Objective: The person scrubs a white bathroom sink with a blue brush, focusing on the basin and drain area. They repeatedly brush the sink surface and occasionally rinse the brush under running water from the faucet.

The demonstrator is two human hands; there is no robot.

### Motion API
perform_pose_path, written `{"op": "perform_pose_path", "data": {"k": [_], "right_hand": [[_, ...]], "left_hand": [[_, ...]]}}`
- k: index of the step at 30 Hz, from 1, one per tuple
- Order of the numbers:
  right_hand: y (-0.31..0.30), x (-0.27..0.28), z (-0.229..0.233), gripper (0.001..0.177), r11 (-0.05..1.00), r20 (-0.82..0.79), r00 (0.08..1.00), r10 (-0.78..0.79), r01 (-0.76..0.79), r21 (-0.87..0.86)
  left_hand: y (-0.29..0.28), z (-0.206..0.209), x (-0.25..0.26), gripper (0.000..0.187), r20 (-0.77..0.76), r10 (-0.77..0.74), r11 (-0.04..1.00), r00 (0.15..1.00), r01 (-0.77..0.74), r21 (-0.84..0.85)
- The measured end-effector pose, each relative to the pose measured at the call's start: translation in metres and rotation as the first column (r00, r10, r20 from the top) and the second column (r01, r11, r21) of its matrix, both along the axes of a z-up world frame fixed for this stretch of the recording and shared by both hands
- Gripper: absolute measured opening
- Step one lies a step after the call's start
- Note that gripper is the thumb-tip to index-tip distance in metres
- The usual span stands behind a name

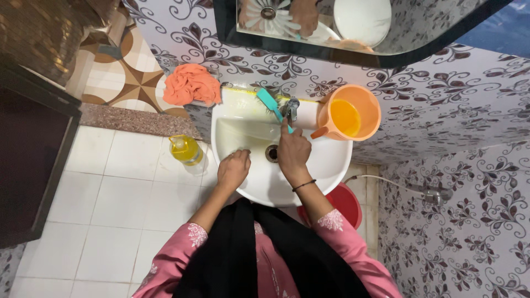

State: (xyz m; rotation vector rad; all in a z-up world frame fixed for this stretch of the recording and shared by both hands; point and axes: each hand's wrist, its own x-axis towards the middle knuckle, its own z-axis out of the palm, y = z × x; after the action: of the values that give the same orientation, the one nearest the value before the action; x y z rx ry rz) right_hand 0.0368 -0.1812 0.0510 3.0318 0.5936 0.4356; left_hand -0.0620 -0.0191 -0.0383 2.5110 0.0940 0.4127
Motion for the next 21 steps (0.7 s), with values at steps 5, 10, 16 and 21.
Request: {"op": "perform_pose_path", "data": {"k": [5,10,16,21], "right_hand": [[0.015,0.015,0.001,0.053,0.995,0.078,0.992,0.099,-0.101,0.027],[0.002,0.017,0.006,0.050,0.988,0.043,0.989,0.140,-0.142,0.055],[0.022,0.019,0.008,0.054,0.981,0.044,0.980,0.193,-0.194,0.006],[0.031,0.019,0.007,0.067,0.960,0.108,0.955,0.275,-0.279,0.026]], "left_hand": [[0.000,-0.005,-0.001,0.018,0.035,0.024,1.000,0.999,-0.024,0.018],[-0.002,-0.005,-0.001,0.018,0.069,0.021,1.000,0.997,-0.022,0.006],[-0.002,-0.001,-0.003,0.014,0.110,0.021,0.999,0.994,-0.023,0.022],[-0.002,0.002,-0.003,0.012,0.130,0.043,0.999,0.991,-0.042,-0.010]]}}
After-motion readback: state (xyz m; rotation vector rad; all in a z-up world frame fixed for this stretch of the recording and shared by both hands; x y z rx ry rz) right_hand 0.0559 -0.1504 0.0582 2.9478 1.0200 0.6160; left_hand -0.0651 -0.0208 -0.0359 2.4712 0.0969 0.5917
